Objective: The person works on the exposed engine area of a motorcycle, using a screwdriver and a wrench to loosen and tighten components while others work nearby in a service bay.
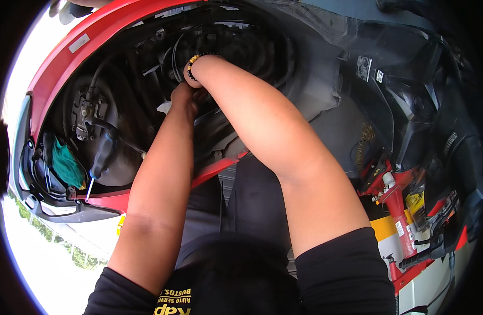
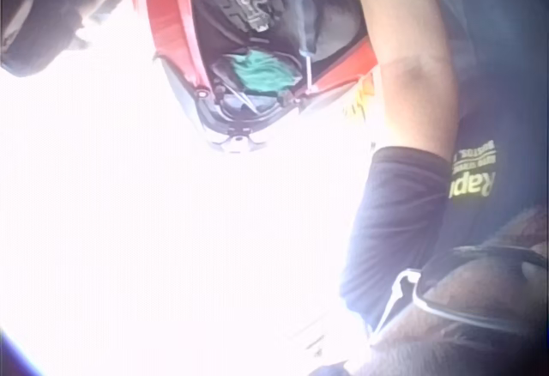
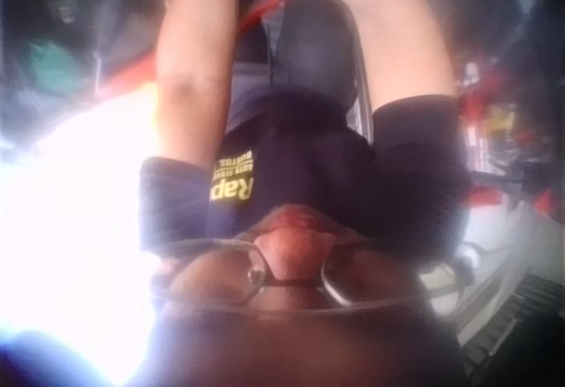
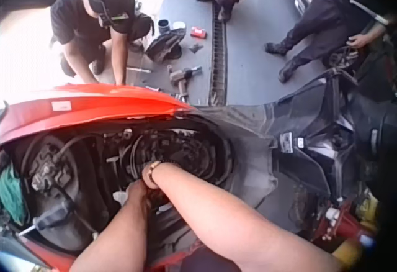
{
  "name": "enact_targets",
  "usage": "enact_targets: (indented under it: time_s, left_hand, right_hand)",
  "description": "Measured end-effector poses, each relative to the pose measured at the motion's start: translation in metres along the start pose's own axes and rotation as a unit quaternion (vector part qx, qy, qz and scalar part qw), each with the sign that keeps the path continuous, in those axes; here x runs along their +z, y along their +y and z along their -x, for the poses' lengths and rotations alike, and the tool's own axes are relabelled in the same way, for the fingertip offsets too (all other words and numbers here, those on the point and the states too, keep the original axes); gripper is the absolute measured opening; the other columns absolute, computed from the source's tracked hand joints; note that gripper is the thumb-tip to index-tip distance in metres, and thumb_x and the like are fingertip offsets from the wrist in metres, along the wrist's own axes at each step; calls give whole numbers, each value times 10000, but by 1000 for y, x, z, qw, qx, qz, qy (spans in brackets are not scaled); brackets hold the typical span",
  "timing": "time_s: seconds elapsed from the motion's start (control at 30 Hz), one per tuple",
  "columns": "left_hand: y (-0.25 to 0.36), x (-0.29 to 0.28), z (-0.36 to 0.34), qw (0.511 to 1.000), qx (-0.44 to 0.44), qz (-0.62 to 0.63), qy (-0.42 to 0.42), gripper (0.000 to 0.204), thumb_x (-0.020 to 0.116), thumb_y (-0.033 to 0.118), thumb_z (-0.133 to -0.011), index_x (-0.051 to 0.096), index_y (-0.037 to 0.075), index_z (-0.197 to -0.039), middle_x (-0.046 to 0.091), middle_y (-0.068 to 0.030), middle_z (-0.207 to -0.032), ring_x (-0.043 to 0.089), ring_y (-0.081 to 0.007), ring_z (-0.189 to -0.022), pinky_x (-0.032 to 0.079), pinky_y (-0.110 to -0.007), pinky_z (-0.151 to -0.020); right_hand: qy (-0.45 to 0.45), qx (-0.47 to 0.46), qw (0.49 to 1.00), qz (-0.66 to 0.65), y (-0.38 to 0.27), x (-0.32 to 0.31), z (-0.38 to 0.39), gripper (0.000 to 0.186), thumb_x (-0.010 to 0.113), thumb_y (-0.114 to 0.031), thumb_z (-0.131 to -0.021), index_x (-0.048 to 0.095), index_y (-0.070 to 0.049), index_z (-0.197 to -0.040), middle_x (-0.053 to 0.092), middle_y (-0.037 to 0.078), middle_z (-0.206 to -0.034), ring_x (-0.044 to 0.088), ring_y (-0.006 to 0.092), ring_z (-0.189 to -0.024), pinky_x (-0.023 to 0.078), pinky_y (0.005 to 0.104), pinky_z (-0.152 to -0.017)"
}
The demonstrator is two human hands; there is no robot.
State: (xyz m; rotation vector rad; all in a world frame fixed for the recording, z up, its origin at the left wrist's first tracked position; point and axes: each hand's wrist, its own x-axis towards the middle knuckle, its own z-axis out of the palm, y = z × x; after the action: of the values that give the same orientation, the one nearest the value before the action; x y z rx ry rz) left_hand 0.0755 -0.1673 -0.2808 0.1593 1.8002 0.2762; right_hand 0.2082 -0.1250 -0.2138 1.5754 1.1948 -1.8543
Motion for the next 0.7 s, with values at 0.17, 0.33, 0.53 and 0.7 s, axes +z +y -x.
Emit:
enact_targets:
  time_s: [0.17, 0.33, 0.53, 0.7]
  left_hand:
    - [-10, 16, -12, 997, -39, 19, -63, 239, 460, 30, -892, 584, -80, -1063, 645, -191, -960, 684, -284, -702, 553, -346, -527]
    - [-4, 3, -17, 999, -35, -21, -30, 262, 441, 15, -882, 568, -91, -1084, 638, -194, -984, 686, -299, -733, 559, -367, -535]
    - [1, -1, -16, 1000, 10, 14, -6, 257, 482, 45, -868, 581, -101, -1055, 646, -184, -945, 685, -297, -787, 525, -373, -542]
    - [-6, 13, 7, 1000, 6, -8, 28, 169, 558, 122, -875, 582, -33, -940, 625, -131, -861, 648, -269, -700, 503, -417, -549]
  right_hand:
    - [-41, 49, 998, -19, 29, -1, -49, 228, 488, -29, -905, 697, 36, -966, 716, 180, -860, 693, 272, -692, 557, 392, -546]
    - [-8, -59, 981, 187, 16, 4, -33, 251, 504, -84, -903, 697, 28, -1017, 719, 190, -928, 707, 282, -787, 572, 402, -654]
    - [176, 8, 981, -75, 13, 41, 14, 337, 532, -103, -839, 682, 6, -1120, 649, 252, -1173, 641, 349, -1110, 513, 448, -926]
    - [160, 42, 971, -170, 38, 102, 15, 345, 482, -104, -886, 671, -36, -1167, 618, 192, -1270, 602, 336, -1179, 497, 421, -974]
